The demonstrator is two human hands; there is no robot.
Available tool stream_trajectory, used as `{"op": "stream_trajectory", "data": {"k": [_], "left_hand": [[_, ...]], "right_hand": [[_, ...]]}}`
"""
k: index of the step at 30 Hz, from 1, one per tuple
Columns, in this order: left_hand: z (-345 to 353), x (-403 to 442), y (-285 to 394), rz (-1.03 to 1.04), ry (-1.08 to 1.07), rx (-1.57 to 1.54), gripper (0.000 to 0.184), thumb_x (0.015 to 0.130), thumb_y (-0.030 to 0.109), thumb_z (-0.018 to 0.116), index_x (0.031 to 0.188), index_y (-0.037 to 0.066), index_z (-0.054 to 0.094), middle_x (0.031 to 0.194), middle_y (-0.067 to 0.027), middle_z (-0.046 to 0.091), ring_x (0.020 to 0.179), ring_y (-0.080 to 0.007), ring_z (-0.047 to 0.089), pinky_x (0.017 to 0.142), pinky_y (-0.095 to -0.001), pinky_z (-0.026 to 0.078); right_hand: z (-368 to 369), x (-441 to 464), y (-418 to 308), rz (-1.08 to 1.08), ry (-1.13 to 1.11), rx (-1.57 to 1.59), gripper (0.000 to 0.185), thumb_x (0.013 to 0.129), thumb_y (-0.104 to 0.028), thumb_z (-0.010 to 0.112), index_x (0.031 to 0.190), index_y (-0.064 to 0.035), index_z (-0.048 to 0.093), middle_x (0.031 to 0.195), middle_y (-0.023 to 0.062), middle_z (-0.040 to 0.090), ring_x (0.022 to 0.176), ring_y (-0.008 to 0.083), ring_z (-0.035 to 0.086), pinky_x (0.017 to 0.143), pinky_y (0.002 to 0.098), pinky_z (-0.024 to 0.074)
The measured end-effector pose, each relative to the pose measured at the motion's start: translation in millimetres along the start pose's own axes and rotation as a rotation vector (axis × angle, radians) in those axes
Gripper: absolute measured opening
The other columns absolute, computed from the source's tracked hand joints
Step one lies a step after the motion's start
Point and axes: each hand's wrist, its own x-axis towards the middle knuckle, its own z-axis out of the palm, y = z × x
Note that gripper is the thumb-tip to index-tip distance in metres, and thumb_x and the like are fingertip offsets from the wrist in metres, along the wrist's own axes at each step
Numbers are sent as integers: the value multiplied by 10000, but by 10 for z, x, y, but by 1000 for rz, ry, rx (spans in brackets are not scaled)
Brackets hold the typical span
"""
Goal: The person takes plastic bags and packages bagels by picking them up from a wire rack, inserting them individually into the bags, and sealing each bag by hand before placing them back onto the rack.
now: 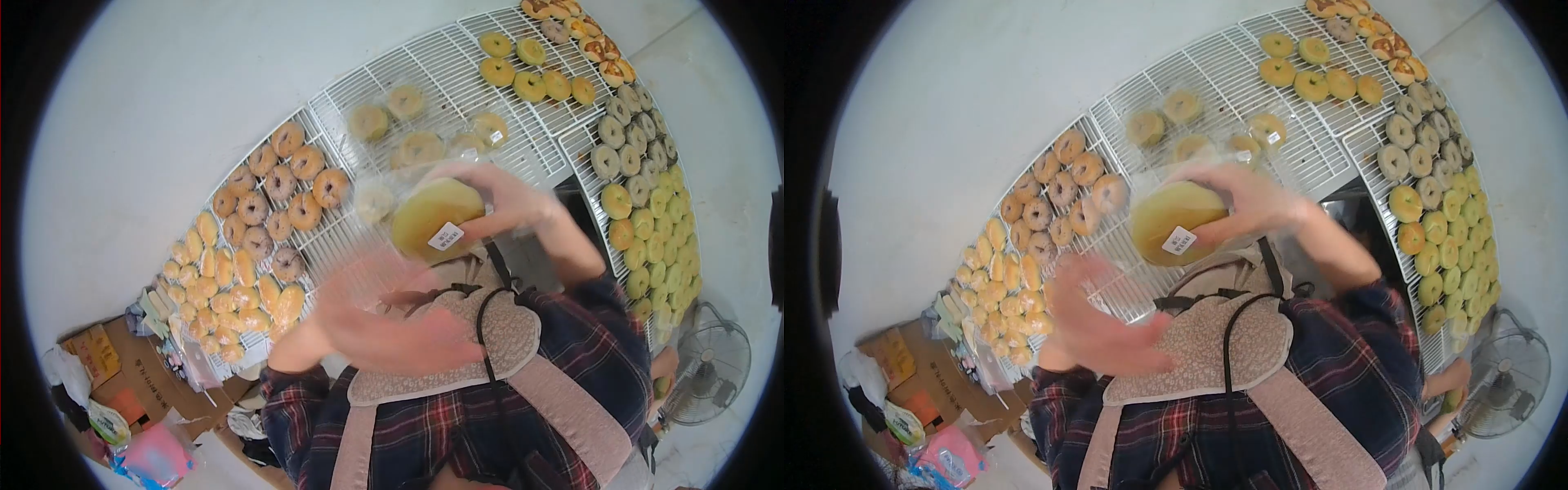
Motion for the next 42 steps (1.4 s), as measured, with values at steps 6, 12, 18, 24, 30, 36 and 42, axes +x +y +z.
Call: {"op": "stream_trajectory", "data": {"k": [6, 12, 18, 24, 30, 36, 42], "left_hand": [[-865, 562, 124, -394, -199, 304, 853, 611, 270, 874, 1301, -21, 464, 1237, -123, 570, 1096, -156, 563, 902, -311, 489], [-493, 296, -545, -339, -23, -532, 692, 647, 93, 834, 1258, 10, 521, 1131, -67, 638, 1066, -158, 595, 934, -322, 465], [56, 308, -453, -153, 314, -694, 528, 748, 20, 748, 1228, 6, 526, 1156, -77, 623, 1080, -166, 587, 900, -324, 495], [329, 128, -719, 243, 809, -270, 255, 881, 14, 613, 1131, -33, 594, 1081, -109, 667, 1002, -194, 630, 870, -317, 512], [-8, -199, -685, 306, 721, 374, 196, 857, 7, 586, 1017, -89, 647, 1041, -192, 684, 875, -279, 699, 721, -290, 556], [-160, -433, -794, 182, 729, 378, 261, 880, -4, 498, 1096, -69, 629, 1065, -187, 678, 891, -290, 692, 784, -313, 541], [-46, -176, -589, 233, 1449, 23, 295, 927, 143, 459, 1100, 3, 652, 1161, -141, 633, 1200, -287, 521, 977, -445, 420]], "right_hand": [[8, 437, -354, 301, -576, -248, 647, 741, -289, 763, 1290, -50, 521, 1222, 122, 580, 1108, 205, 558, 932, 331, 444], [-532, -7, -121, 238, -73, -43, 657, 798, -384, 725, 1333, -80, 493, 1274, 129, 562, 1141, 253, 553, 946, 360, 450], [298, -342, 47, -21, 542, 110, 339, 888, -72, 630, 1209, 2, 549, 1177, 119, 623, 1004, 208, 649, 820, 303, 533], [345, -458, 94, -242, 565, -496, 219, 759, 78, 697, 968, 27, 659, 813, 97, 704, 742, 184, 688, 690, 240, 536], [161, -286, -185, -729, 336, -694, 186, 689, -14, 755, 869, -10, 710, 812, 94, 707, 676, 179, 696, 542, 252, 557], [297, -197, -348, -660, 114, -592, 139, 721, -37, 729, 858, -19, 709, 866, 137, 705, 666, 188, 694, 534, 250, 554], [432, -55, -186, -745, 182, -733, 165, 687, -17, 794, 693, -42, 631, 860, 142, 704, 581, 156, 663, 475, 235, 526]]}}
